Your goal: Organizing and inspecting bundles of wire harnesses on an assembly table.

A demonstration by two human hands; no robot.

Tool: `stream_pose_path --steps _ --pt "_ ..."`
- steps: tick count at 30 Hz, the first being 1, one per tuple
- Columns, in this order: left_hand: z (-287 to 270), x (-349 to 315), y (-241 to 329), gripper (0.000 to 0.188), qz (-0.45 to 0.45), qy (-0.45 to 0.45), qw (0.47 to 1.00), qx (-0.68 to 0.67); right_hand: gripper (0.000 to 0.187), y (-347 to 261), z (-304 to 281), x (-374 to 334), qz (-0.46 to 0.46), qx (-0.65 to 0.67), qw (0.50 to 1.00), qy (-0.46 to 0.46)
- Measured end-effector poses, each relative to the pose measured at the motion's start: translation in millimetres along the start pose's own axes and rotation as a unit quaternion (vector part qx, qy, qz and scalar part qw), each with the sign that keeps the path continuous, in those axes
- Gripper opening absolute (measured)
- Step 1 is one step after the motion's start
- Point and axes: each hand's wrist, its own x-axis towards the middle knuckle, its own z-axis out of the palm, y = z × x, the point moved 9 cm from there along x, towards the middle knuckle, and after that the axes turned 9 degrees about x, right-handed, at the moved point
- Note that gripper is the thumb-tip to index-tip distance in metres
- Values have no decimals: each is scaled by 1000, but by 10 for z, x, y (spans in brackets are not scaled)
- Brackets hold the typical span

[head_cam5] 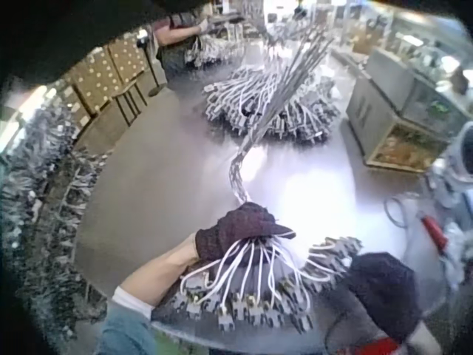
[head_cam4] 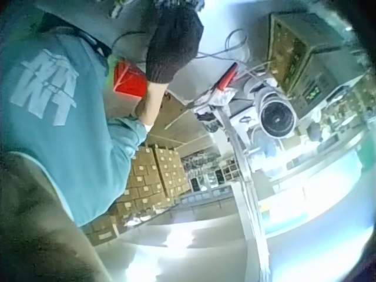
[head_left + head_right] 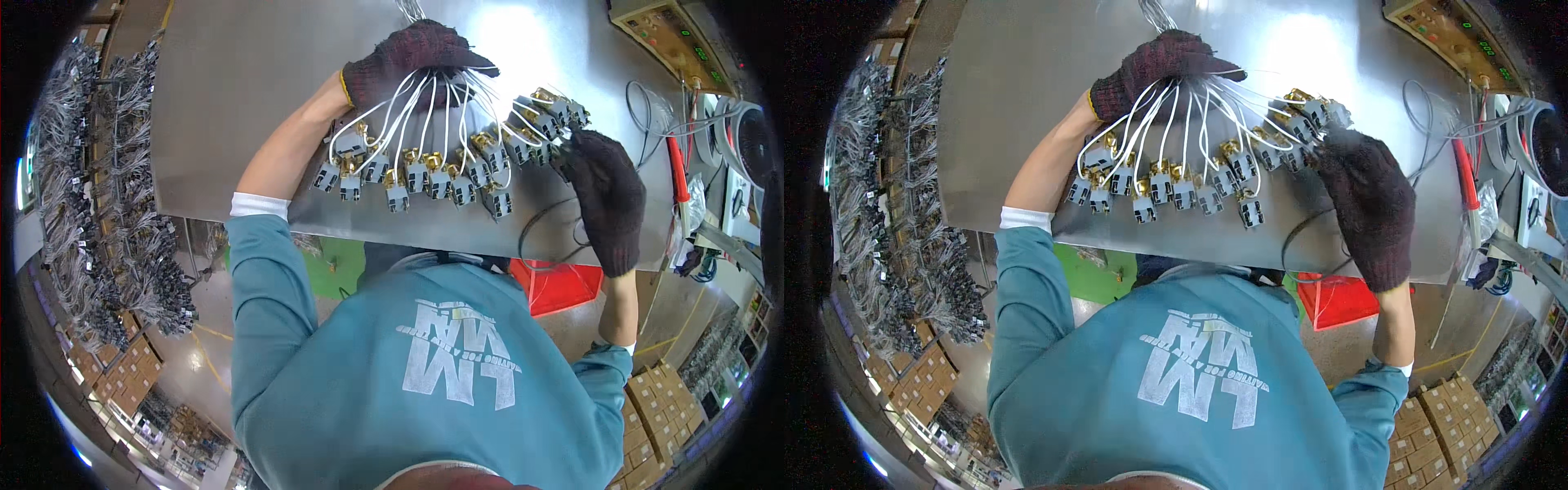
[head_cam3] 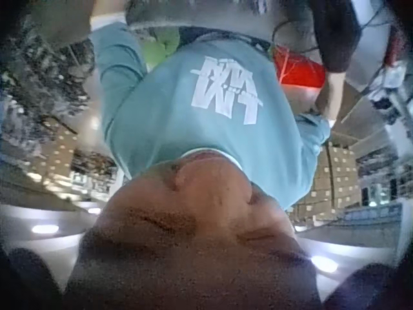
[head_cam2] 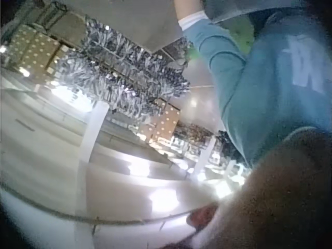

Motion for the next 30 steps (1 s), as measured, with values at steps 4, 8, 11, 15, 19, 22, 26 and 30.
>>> stream_pose_path --steps 4,8,11,15,19,22,26,30 --pt "-12 -4 18 56 22 29 998 53 28 -291 102 99 -105 -230 967 -36" --pt "175 109 -157 50 -32 -10 994 -103 27 -371 114 143 -150 -276 944 -101" --pt "165 -64 15 48 17 -6 996 83 28 -361 106 35 -167 -247 952 -74" --pt "-36 49 300 53 -20 -29 998 52 30 -450 77 -109 -212 -205 955 -34" --pt "-39 88 291 54 -26 -52 997 53 29 -345 12 -167 -136 -166 977 -13" --pt "-51 118 241 55 -30 -42 997 57 28 -218 -73 -124 -107 -55 993 18" --pt "3 -26 35 59 -12 -35 998 42 36 -401 92 -44 -183 -231 955 -35" --pt "190 -103 -144 57 -37 -57 991 116 38 -321 87 25 -168 -179 969 -13"
